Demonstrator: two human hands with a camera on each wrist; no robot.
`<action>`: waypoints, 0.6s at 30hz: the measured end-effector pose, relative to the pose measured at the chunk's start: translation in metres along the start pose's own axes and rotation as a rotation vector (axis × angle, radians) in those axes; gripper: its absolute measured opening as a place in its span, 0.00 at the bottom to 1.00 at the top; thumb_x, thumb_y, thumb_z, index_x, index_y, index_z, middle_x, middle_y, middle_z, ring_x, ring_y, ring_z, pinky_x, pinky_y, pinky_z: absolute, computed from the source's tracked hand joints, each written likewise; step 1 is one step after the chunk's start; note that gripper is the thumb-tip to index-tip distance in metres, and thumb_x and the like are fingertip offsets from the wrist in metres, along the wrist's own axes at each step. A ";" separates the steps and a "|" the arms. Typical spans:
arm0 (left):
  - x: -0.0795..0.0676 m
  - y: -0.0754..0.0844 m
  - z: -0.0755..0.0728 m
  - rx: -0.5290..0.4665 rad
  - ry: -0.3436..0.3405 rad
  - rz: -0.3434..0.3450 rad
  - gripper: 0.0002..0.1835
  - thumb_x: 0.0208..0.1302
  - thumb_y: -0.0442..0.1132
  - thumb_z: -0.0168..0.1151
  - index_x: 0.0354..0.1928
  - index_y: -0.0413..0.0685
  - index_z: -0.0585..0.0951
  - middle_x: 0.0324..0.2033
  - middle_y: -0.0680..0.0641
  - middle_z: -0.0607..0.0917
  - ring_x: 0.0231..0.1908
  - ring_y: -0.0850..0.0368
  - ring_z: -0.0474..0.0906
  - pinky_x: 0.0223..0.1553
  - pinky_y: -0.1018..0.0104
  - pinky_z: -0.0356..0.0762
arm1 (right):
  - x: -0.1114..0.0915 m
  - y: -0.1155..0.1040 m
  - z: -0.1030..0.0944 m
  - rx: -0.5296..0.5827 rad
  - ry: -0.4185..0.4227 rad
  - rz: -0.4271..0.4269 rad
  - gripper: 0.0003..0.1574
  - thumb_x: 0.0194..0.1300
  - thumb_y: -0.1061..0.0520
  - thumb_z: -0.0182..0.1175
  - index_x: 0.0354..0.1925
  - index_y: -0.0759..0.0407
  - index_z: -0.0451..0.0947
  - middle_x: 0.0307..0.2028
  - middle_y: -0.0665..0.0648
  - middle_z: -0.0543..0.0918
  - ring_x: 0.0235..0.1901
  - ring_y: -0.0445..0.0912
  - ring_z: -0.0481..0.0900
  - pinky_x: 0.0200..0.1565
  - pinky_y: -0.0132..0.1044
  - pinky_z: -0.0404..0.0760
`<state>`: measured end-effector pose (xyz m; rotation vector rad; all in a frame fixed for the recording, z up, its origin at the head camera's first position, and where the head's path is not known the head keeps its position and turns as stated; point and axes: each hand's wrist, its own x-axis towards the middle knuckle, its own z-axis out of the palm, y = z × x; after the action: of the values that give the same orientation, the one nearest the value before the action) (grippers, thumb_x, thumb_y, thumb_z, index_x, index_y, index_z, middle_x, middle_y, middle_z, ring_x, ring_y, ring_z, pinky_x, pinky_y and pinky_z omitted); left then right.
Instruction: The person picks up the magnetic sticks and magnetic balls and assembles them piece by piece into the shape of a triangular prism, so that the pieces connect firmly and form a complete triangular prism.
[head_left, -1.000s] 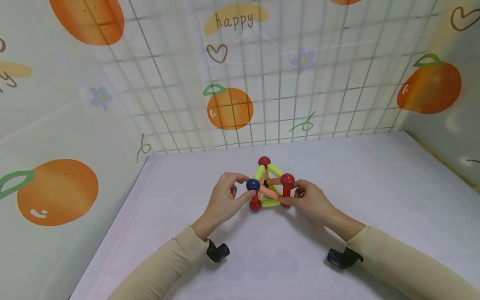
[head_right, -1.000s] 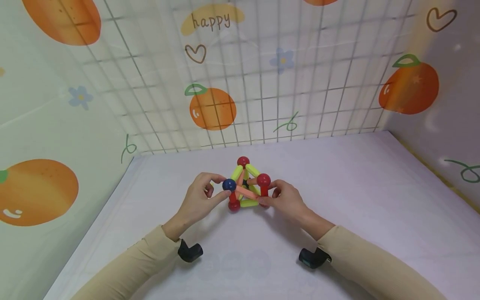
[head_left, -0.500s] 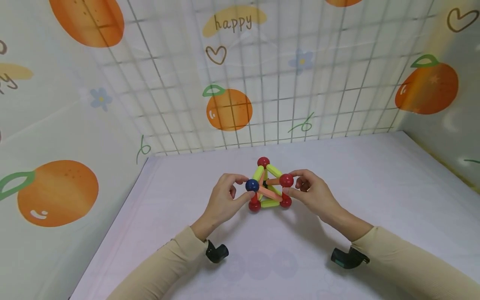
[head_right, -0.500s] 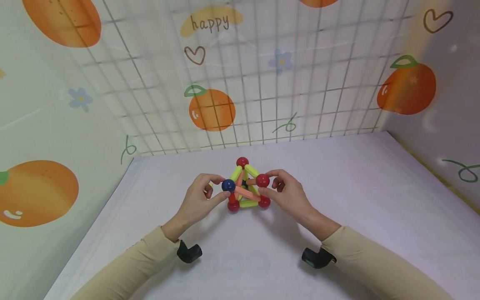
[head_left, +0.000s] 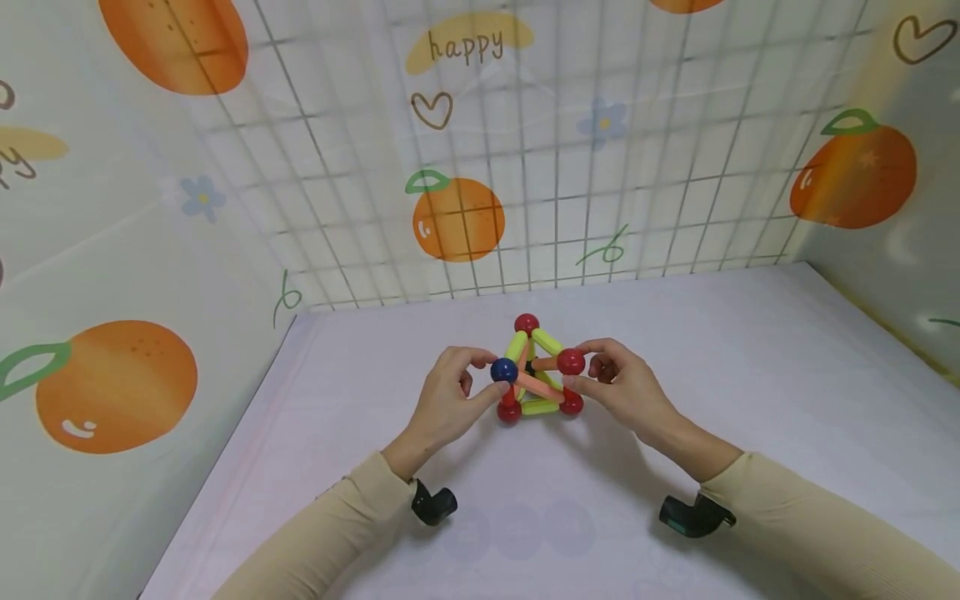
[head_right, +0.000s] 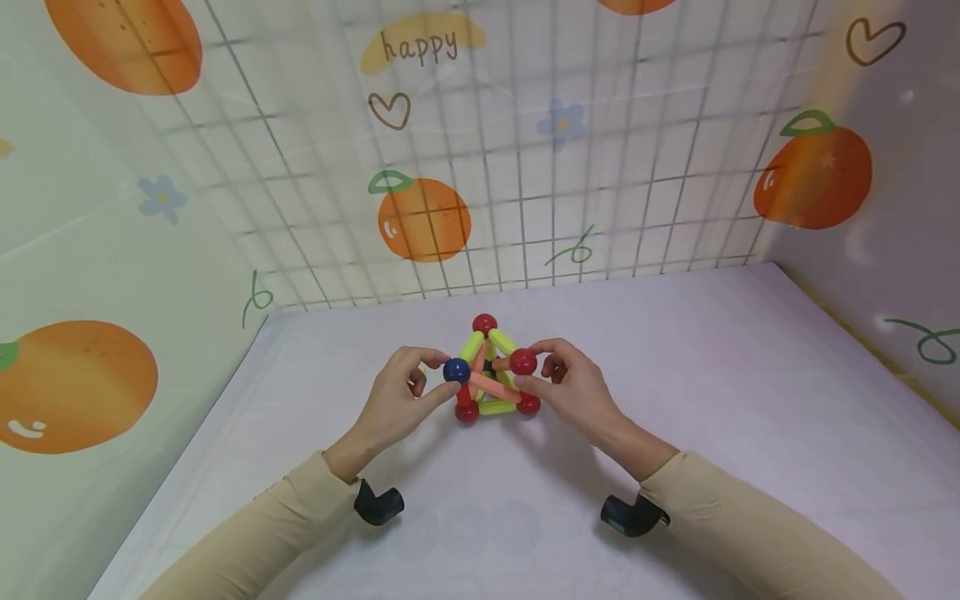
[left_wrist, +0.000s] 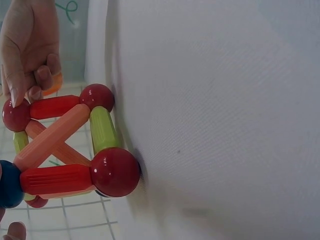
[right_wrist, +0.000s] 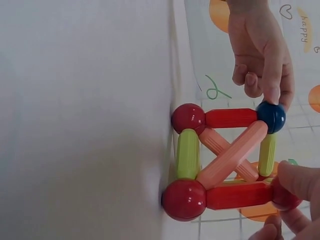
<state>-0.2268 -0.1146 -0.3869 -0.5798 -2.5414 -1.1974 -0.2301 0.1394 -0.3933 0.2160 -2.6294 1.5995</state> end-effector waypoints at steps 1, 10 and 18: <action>0.000 -0.001 -0.001 0.002 -0.002 0.000 0.18 0.59 0.42 0.71 0.51 0.50 0.81 0.44 0.47 0.78 0.25 0.58 0.65 0.29 0.73 0.63 | 0.000 0.000 0.001 -0.001 -0.001 -0.001 0.29 0.59 0.51 0.70 0.58 0.52 0.73 0.37 0.57 0.71 0.38 0.50 0.68 0.29 0.32 0.70; 0.000 0.000 -0.001 -0.004 -0.004 0.003 0.19 0.59 0.42 0.71 0.52 0.50 0.81 0.43 0.47 0.78 0.25 0.58 0.65 0.28 0.73 0.63 | 0.001 0.003 -0.001 0.004 -0.002 0.000 0.31 0.59 0.50 0.71 0.58 0.52 0.73 0.36 0.57 0.72 0.38 0.50 0.69 0.30 0.32 0.72; -0.001 -0.004 -0.005 0.026 -0.023 -0.008 0.21 0.58 0.42 0.71 0.54 0.49 0.79 0.45 0.46 0.78 0.25 0.58 0.65 0.29 0.73 0.64 | 0.001 0.002 -0.002 0.017 -0.010 0.006 0.31 0.59 0.49 0.71 0.59 0.52 0.73 0.37 0.58 0.73 0.39 0.50 0.70 0.31 0.32 0.73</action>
<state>-0.2271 -0.1209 -0.3870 -0.5812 -2.5771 -1.1648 -0.2313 0.1424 -0.3943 0.2171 -2.6276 1.6268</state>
